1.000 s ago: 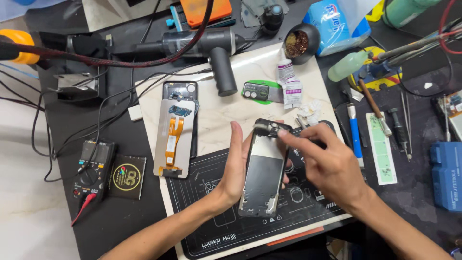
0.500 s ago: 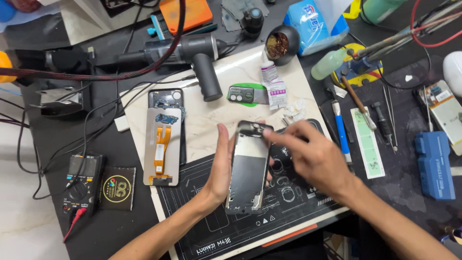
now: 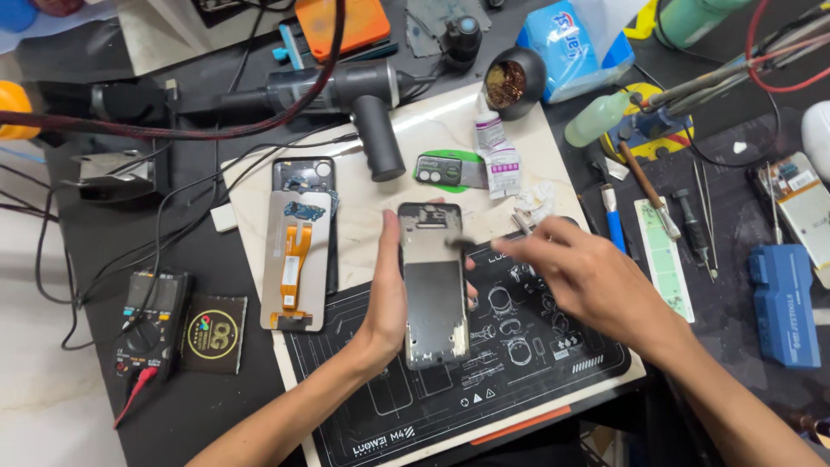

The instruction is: The person uses a thin metal tool to scrape adhesive and residue from the interior frame of a disassembled mobile phone, while holding the device with the other hand.

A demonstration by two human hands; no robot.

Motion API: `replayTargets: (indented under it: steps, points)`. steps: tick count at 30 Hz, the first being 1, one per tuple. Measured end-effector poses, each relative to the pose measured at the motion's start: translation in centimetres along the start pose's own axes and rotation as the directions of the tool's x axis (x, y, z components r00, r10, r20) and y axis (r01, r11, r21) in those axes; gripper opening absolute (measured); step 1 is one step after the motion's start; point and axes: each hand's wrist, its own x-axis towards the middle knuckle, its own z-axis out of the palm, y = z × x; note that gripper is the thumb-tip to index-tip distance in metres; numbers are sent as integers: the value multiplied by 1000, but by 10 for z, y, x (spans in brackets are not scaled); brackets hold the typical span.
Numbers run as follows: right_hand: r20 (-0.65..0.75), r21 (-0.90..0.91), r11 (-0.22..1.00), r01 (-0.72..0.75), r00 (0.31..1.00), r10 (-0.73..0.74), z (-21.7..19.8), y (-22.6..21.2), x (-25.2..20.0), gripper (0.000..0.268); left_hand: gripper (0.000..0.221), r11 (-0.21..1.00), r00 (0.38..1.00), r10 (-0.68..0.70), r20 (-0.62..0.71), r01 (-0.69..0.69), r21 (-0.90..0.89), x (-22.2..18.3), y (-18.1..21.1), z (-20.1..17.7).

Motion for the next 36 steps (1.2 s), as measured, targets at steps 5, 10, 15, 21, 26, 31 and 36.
replayTargets:
  steps: [5,10,15,21,26,31,36]
  points:
    - [393,92,993,-68,919,27,-7,-4,2,45,83,993,991,88,-102,-96,-74,6,10,-8]
    - [460,-10,998,-55,886,53,-20,3,0,42,85,990,988,83,-132,-97,-106,6,12,-11]
    - [98,-129,970,-206,971,219,-52,29,-12,48,70,999,983,-19,-181,25,32,5,11,-14]
    - [-133,-354,798,-488,871,473,-74,60,-25,24,31,963,964,237,-117,-218,160,6,4,-11]
    - [-139,-365,692,-623,772,621,-70,71,-24,31,34,932,948,309,-74,-286,221,8,1,-1]
    - [-279,-473,649,-596,800,532,-58,51,-22,31,33,873,929,371,-15,-343,346,6,-2,0]
    - [-400,-263,929,-260,906,140,-23,23,-15,18,35,882,926,376,18,-364,301,13,-5,3]
